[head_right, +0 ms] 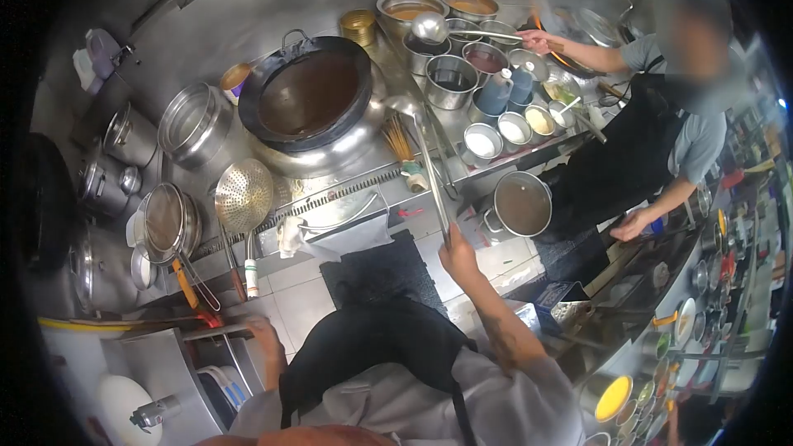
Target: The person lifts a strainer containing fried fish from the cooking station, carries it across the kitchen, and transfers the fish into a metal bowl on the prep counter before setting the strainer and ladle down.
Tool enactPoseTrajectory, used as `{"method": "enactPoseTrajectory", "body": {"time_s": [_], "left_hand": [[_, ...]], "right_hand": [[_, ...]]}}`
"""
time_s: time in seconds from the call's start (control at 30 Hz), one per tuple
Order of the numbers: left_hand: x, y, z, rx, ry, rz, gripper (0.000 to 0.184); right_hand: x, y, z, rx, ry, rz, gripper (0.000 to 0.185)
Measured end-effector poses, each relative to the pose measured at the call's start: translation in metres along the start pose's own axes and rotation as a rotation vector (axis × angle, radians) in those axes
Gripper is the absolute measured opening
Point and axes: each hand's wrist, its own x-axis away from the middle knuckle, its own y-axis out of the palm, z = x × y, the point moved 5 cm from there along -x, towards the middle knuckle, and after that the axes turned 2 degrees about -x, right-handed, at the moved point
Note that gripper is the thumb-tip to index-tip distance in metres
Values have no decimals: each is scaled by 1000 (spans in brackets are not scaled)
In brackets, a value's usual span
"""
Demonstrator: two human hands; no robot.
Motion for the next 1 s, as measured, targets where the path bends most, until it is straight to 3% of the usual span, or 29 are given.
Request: {"method": "enactPoseTrajectory", "body": {"time_s": [0.07,0.13,0.2,0.27,0.43,0.63,0.8,0.83,0.97,1.0], "left_hand": [[35,5,5,-114,-62,-53,74],[77,-6,73,-340,-174,-175,76],[77,5,11,-275,-221,-132,79],[76,3,-41,-247,-249,-314,80],[89,-8,-59,-441,-319,-519,78],[49,-5,-71,-499,-280,-647,75],[1,8,-55,-553,-192,-750,73],[-10,9,-56,-566,-180,-767,73],[-57,8,-57,-623,-120,-821,71],[-71,7,-58,-644,-104,-828,71]], "right_hand": [[-34,22,19,-26,7,65,40],[-66,41,32,-37,71,64,37],[-89,56,45,-4,89,66,36],[-106,71,58,36,70,49,37],[-114,86,79,157,175,26,50],[-101,93,78,184,264,-22,61],[-40,86,86,65,343,317,55],[-12,83,92,-27,483,348,59],[132,91,129,238,616,382,58],[175,90,130,209,747,245,62]]}}
